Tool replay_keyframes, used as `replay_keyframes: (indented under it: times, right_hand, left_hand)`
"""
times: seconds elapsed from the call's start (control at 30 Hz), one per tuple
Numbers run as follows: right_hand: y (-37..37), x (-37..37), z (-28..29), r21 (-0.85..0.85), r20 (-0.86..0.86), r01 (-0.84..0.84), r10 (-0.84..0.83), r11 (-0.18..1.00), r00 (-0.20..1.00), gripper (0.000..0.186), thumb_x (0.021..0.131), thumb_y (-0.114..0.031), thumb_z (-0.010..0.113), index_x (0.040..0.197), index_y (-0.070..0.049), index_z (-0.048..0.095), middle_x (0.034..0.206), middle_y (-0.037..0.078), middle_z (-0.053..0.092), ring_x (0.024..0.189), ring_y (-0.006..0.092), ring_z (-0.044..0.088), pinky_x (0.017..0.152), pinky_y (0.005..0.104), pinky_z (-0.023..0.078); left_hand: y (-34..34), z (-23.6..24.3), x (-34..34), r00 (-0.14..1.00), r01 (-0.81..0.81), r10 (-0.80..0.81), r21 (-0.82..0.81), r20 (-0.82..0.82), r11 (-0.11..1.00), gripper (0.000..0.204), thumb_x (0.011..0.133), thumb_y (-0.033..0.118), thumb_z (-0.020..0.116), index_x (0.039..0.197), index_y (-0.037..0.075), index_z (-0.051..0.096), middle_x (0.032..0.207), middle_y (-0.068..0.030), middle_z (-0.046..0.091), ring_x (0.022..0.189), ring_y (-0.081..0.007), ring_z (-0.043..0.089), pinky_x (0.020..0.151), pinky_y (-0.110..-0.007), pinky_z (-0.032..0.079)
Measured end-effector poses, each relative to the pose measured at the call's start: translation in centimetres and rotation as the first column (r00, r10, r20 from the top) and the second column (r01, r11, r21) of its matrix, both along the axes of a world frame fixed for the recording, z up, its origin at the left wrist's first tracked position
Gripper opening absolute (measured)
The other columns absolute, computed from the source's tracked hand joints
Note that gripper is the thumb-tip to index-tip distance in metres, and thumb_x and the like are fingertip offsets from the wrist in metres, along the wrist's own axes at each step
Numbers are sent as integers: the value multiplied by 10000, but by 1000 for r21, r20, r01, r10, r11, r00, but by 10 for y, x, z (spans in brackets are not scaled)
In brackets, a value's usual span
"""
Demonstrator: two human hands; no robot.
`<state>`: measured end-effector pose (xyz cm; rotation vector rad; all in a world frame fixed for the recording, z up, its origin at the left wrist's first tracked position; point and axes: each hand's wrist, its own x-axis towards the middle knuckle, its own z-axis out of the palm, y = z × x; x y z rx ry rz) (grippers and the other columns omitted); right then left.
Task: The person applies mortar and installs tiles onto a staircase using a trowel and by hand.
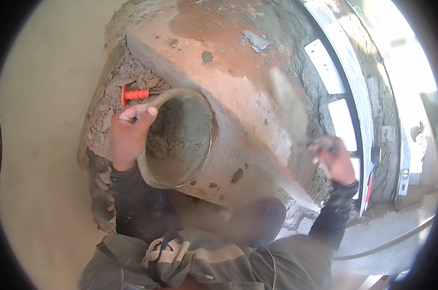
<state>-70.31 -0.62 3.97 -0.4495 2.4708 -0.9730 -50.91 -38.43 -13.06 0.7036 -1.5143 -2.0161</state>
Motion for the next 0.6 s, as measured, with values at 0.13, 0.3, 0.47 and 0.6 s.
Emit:
replay_keyframes:
  times: [0.13,0.3,0.47,0.6]
  right_hand:
    - [-56,62,-69,378,-21,-476,521,794,853,336,824,-84,731,1117,0,590,1054,210,689,849,296,710,756,397,565]
    - [-172,113,-157,732,-24,-419,635,538,772,260,866,-144,629,1075,8,656,1069,199,661,926,310,702,784,445,576]
    - [-145,159,-128,700,-305,-463,813,544,496,230,845,-139,609,1009,6,680,963,164,630,838,303,700,652,424,582]
    - [-153,123,-125,752,-480,-250,767,610,427,208,833,-141,615,963,0,696,921,167,628,772,302,694,586,409,573]
  left_hand:
    - [21,6,-6,1000,-3,5,-109,20,994,198,895,152,762,990,-21,756,704,90,565,629,-1,437,553,-196,339]
    - [27,9,-14,998,55,-57,-110,-10,992,185,893,142,750,957,-32,755,675,92,549,612,-3,431,535,-209,337]
    - [31,8,-5,998,40,-46,-172,-34,984,143,914,106,731,934,-35,741,721,88,573,638,-6,434,560,-213,343]
    - [30,2,0,999,33,-37,-220,-13,975,147,908,108,735,936,-37,741,685,93,538,629,-9,424,545,-221,337]
